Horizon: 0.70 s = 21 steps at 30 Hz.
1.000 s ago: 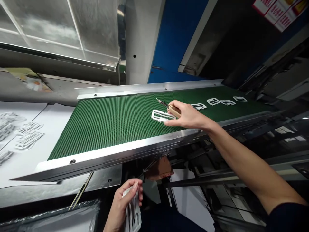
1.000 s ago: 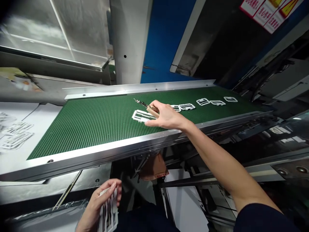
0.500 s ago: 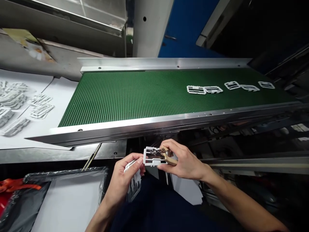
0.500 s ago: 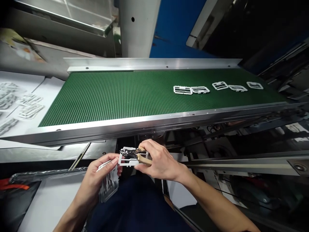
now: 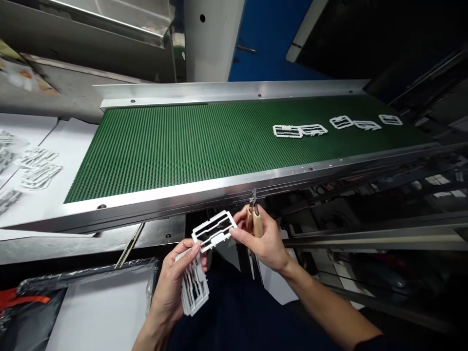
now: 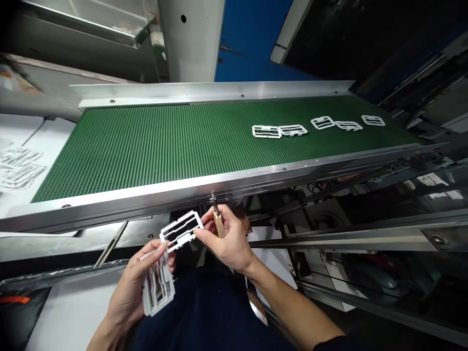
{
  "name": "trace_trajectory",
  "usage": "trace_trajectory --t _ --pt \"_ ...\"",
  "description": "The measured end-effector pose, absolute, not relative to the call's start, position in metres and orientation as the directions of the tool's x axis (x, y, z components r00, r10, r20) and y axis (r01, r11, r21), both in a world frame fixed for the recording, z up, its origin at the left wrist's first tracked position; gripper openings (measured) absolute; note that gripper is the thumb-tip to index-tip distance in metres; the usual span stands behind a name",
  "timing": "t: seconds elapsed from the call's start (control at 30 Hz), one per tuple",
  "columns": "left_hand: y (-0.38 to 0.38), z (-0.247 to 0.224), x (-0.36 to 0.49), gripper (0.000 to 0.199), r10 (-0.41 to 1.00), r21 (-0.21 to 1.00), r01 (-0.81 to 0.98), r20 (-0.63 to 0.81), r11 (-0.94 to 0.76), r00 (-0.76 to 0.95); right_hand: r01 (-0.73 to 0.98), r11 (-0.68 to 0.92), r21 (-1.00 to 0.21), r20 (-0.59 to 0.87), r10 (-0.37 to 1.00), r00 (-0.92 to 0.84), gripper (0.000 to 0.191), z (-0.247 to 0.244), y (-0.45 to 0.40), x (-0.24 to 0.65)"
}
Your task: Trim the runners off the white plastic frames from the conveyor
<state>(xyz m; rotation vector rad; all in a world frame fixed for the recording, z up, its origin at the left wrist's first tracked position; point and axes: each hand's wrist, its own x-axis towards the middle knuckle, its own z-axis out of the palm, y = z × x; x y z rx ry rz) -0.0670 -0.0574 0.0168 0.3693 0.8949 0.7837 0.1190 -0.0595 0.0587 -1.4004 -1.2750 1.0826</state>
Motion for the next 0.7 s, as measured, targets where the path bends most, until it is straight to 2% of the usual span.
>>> trace_trajectory --t 0.1,0.2,0.33,0.43,0.5,0.63,0.7 --pt "-0.064 0.008 -0.065 0.019 0.761 0.651 -0.395 -0.551 0.649 0.343 0.002 -0.035 -0.999 -0.034 0.983 0.18 0.022 0.049 -0.059 0.115" --pt "-0.062 0.006 -0.073 0.023 0.77 0.737 -0.251 -0.538 0.627 0.344 0.022 -0.053 -0.998 -0.048 0.986 0.158 0.022 0.05 -0.058 0.122" --pt "-0.043 0.021 -0.087 0.033 0.838 0.884 -0.005 -0.44 0.467 0.322 0.227 -0.093 -0.97 -0.141 0.968 -0.207 0.015 0.064 -0.057 0.136" --pt "-0.034 0.032 -0.083 0.032 0.77 0.928 0.141 -0.367 0.346 0.522 0.295 -0.081 -0.952 -0.198 0.898 -0.392 0.014 0.065 -0.057 0.137" --pt "-0.037 0.032 -0.075 0.027 0.723 0.914 0.163 -0.396 0.373 0.566 0.279 -0.099 -0.955 -0.199 0.914 -0.355 0.015 0.058 -0.061 0.133" --pt "-0.053 0.025 -0.064 0.026 0.803 0.878 0.099 -0.469 0.468 0.367 0.238 -0.22 -0.946 -0.262 0.951 -0.163 0.018 0.038 -0.078 0.125" --pt "-0.057 0.025 -0.063 0.026 0.805 0.874 0.105 -0.478 0.474 0.352 0.214 -0.265 -0.94 -0.297 0.945 -0.135 0.016 0.031 -0.088 0.124"
